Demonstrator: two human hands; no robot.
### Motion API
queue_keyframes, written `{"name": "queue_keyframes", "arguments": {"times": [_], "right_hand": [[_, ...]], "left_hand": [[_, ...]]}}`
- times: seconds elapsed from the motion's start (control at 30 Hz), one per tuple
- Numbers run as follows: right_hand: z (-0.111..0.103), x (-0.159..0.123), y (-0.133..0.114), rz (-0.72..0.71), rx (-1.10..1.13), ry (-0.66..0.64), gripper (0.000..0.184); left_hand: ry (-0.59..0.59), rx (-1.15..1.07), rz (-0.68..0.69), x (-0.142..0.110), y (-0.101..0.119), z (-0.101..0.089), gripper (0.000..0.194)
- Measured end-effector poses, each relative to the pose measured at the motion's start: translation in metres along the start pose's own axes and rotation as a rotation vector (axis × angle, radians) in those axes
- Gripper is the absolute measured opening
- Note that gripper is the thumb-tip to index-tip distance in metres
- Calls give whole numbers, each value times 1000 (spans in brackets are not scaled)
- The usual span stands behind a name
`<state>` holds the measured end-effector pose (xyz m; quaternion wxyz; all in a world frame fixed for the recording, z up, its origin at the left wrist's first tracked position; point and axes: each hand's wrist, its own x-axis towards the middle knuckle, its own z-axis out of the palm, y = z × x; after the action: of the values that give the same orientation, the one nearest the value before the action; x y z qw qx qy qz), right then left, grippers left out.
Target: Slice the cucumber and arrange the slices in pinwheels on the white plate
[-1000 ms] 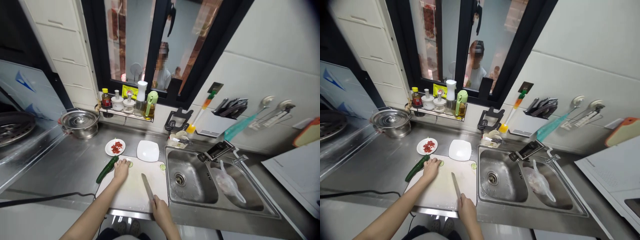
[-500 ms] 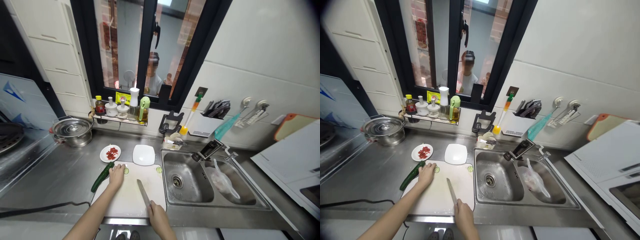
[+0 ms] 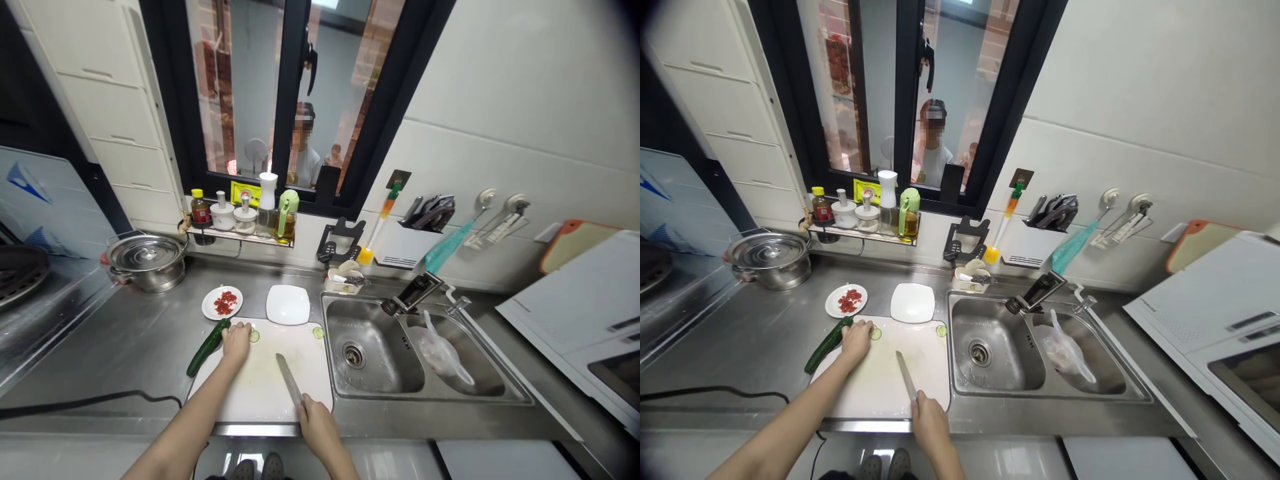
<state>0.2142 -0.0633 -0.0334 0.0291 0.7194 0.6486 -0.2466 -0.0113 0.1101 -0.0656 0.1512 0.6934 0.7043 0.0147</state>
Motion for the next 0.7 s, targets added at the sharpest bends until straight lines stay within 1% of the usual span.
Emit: {"name": "queue_keyframes", "arguments": {"times": [0.13, 0.23, 0.3, 0.47, 0.57, 0.7], "right_hand": [[-1, 2, 0, -3, -11, -14, 27], [-3, 5, -1, -6, -8, -21, 28], [-4, 7, -2, -5, -2, -24, 29], [-6, 8, -6, 2, -24, -52, 30], [-5, 7, -6, 9, -36, -69, 31], [-3, 7, -5, 4, -38, -72, 33]], "left_hand": [[-17, -14, 56, 4, 2, 0, 33], [-33, -35, 86, 5, 3, 1, 27], [-38, -45, 84, 5, 4, 1, 23], [-64, -56, 97, 4, 3, -3, 22], [-51, -66, 85, 4, 4, -6, 19], [-50, -150, 49, 0, 6, -10, 15]]}}
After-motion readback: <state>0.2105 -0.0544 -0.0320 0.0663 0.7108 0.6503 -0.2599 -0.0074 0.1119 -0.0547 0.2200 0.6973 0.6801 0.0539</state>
